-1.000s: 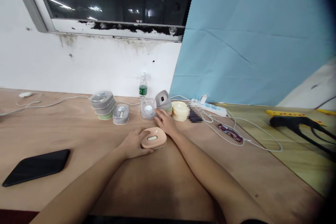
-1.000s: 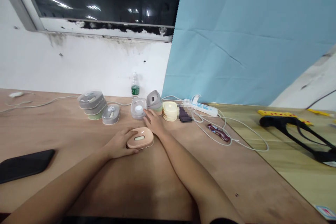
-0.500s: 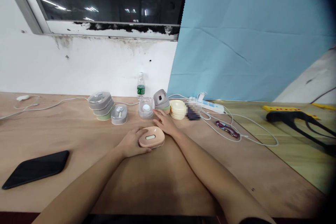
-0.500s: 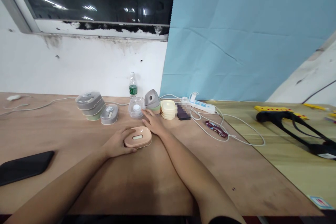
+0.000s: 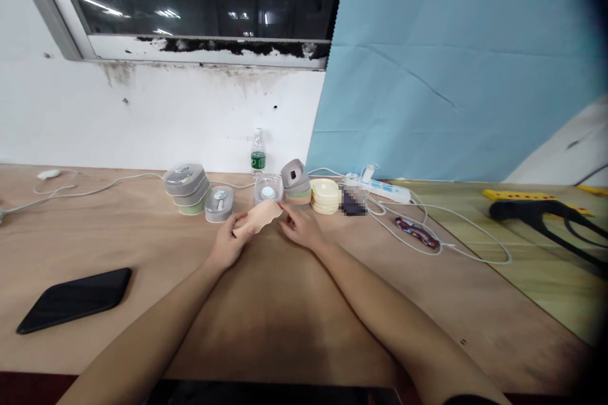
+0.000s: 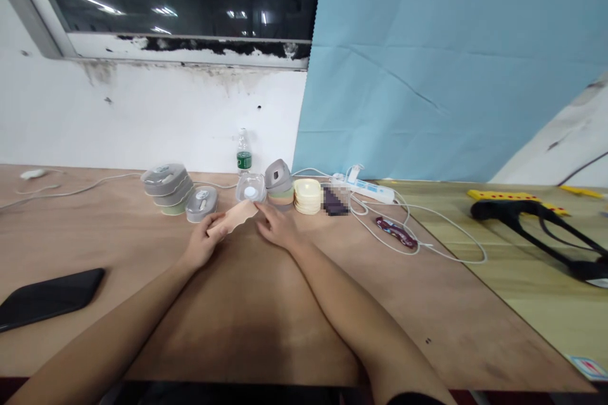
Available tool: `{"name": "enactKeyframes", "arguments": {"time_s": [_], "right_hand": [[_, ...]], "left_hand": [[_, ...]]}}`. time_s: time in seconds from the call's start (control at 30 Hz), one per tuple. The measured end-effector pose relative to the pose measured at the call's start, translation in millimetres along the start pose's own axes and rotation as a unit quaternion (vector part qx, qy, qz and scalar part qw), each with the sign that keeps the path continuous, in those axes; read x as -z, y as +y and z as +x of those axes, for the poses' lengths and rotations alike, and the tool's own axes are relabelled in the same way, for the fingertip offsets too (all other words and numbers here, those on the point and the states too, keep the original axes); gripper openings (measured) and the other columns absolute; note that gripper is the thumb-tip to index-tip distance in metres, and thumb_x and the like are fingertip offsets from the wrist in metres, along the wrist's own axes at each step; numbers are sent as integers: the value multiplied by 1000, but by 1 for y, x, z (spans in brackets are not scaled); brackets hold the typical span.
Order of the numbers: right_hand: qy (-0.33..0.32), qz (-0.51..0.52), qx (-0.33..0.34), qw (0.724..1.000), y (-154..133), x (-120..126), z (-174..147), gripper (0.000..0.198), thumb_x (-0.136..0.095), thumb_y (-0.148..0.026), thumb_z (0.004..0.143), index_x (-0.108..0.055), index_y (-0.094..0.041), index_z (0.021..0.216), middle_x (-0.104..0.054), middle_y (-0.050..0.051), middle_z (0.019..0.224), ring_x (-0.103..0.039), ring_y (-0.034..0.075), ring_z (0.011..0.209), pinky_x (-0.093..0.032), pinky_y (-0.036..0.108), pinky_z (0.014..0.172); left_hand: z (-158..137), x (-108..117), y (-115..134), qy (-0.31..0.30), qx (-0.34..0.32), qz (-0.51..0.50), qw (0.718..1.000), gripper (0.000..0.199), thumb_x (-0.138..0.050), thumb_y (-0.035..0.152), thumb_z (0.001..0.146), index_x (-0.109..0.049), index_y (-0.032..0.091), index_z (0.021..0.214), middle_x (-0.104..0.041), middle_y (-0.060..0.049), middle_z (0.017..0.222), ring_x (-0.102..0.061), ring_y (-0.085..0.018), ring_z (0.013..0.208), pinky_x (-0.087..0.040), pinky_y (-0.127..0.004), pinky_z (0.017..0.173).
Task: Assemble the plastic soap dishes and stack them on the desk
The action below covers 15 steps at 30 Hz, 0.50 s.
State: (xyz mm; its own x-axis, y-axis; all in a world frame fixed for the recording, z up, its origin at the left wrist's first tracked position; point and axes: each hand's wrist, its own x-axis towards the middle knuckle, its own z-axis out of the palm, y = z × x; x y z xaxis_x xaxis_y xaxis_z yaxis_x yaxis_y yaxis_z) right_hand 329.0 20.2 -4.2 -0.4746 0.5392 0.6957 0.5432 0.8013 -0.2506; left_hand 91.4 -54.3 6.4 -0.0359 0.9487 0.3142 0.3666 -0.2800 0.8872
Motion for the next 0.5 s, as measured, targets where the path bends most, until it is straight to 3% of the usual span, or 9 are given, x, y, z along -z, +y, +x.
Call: {"name": "enactKeyframes", "arguments": {"time_s": [0.17, 0.3, 0.4, 0.5], "right_hand": [[83, -36, -3, 996, -5, -6, 0, 27, -52, -29, 89, -62, -21, 113, -71, 5, 91, -63, 15, 67, -51, 28, 70], [132, -45, -23, 990, -8, -5, 0, 24, -53, -24, 85, -63, -19, 106, -69, 3, 78, -61, 14, 61, -50, 26, 64], [171, -29, -45, 984, -4, -1, 4, 26, -55, -22, 79, -62, -20, 104, -67, 2, 77, -59, 13, 58, -50, 25, 61], [277, 23, -144, 950, 11, 12, 14, 33, -54, -21, 76, -55, -19, 109, -58, -2, 67, -53, 11, 54, -46, 23, 55]], "left_hand": [[2, -3, -3, -7, 9, -101, 995, 55, -57, 57, 77, -63, 12, 109, -69, -10, 102, -63, -25, 91, -50, -34, 78], [2, -5, -1, -3, 46, -175, 983, 61, -49, 62, 81, -65, 10, 108, -71, -10, 95, -64, -27, 87, -52, -34, 68], [3, -5, 0, 29, 52, -196, 979, 62, -49, 63, 81, -66, 11, 109, -70, -10, 103, -62, -29, 99, -52, -37, 78], [5, -2, 4, 57, 60, -217, 973, 65, -48, 64, 81, -63, 10, 115, -68, -11, 110, -60, -31, 106, -50, -40, 86]]}}
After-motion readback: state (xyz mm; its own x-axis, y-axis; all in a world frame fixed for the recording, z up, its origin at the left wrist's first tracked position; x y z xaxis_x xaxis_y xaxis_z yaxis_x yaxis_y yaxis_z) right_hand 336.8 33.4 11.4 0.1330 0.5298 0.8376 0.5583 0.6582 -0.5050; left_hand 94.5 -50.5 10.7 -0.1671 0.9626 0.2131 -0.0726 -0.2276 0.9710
